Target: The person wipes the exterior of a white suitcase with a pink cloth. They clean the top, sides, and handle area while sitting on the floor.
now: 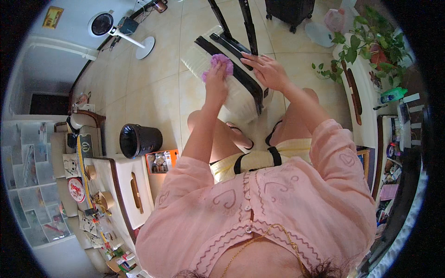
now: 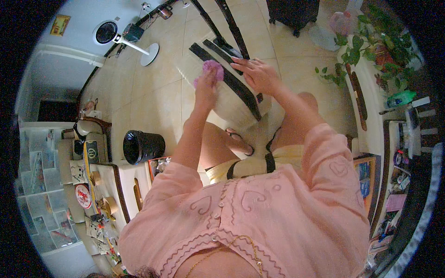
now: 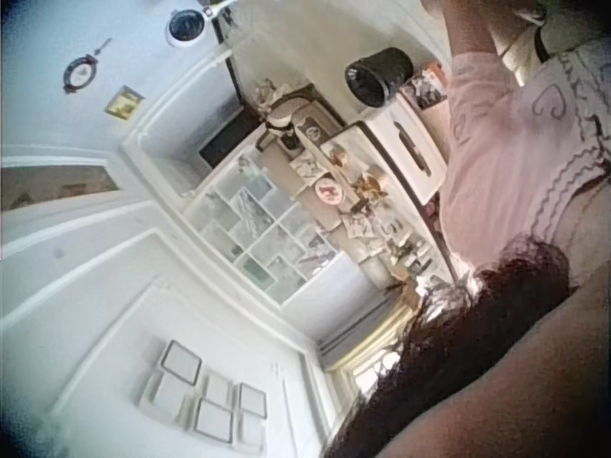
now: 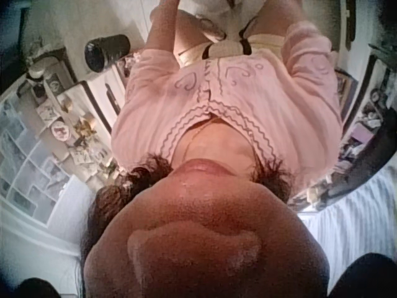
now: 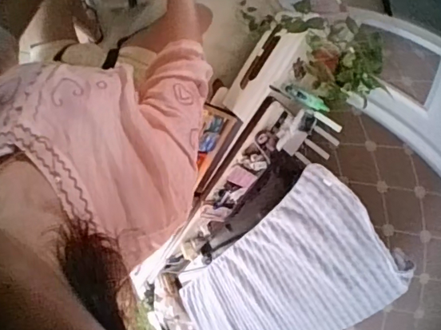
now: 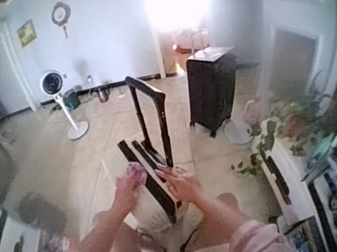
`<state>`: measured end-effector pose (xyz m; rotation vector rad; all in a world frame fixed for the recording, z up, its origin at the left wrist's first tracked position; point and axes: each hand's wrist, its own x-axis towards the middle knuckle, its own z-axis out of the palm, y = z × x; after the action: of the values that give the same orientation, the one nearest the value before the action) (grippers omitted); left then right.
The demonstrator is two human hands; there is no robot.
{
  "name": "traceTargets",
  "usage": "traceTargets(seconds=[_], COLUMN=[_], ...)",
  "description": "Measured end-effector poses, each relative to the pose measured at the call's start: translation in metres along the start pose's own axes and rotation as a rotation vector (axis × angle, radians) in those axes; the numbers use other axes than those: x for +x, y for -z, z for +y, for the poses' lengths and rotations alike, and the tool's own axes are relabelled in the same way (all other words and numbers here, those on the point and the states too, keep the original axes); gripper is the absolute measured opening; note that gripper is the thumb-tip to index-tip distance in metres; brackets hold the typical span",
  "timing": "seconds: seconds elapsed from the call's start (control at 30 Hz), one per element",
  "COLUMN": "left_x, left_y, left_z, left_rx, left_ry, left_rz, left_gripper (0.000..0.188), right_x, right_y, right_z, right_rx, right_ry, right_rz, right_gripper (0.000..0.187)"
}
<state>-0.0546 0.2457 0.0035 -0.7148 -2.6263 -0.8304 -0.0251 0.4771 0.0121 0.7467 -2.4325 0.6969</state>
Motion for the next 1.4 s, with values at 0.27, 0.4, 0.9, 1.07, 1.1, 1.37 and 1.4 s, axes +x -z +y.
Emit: traceTargets(seconds=[0.27, 0.4, 0.9, 1.07, 1.1, 1.37, 1.4], left_x=[-0.075, -0.051, -0.06, -0.089, -0.09, 0.021, 0.012], left_y=[0.014, 0.039, 0.017, 0.03, 0.031, 0.043, 0.026], left_z=[0.079, 0.072, 0.028, 0.051, 0.051, 0.006, -0.008], left_rx=[-0.25, -0.548, 0.007, -0.125, -0.172, -0.075, 0.03], left_ry=[0.007, 0.158, -0.027, 0.057, 0.065, 0.075, 0.047], left_rz=[-0.023, 0.165, 0.06, 0.011, 0.0, 0.167, 0.148], left_gripper=[0.043, 0.041, 0.041, 0.037, 0.037, 0.033, 0.034], right_x=[0.005, 0.008, 0.009, 0.01, 0.01, 0.021, 0.022], right_y=[-0.008, -0.014, -0.026, -0.019, -0.019, -0.031, -0.033], right_z=[0.001, 0.005, -0.002, -0.007, -0.007, -0.013, -0.013], right_rx=[-0.009, -0.01, -0.042, -0.015, -0.016, -0.106, -0.105], right_ry=[-0.009, -0.001, -0.052, -0.029, -0.036, -0.075, -0.094], right_rz=[0.003, 0.027, 0.057, 0.043, 0.034, 0.086, 0.081], right_gripper=[0.044, 0.042, 0.049, 0.049, 0.048, 0.045, 0.044])
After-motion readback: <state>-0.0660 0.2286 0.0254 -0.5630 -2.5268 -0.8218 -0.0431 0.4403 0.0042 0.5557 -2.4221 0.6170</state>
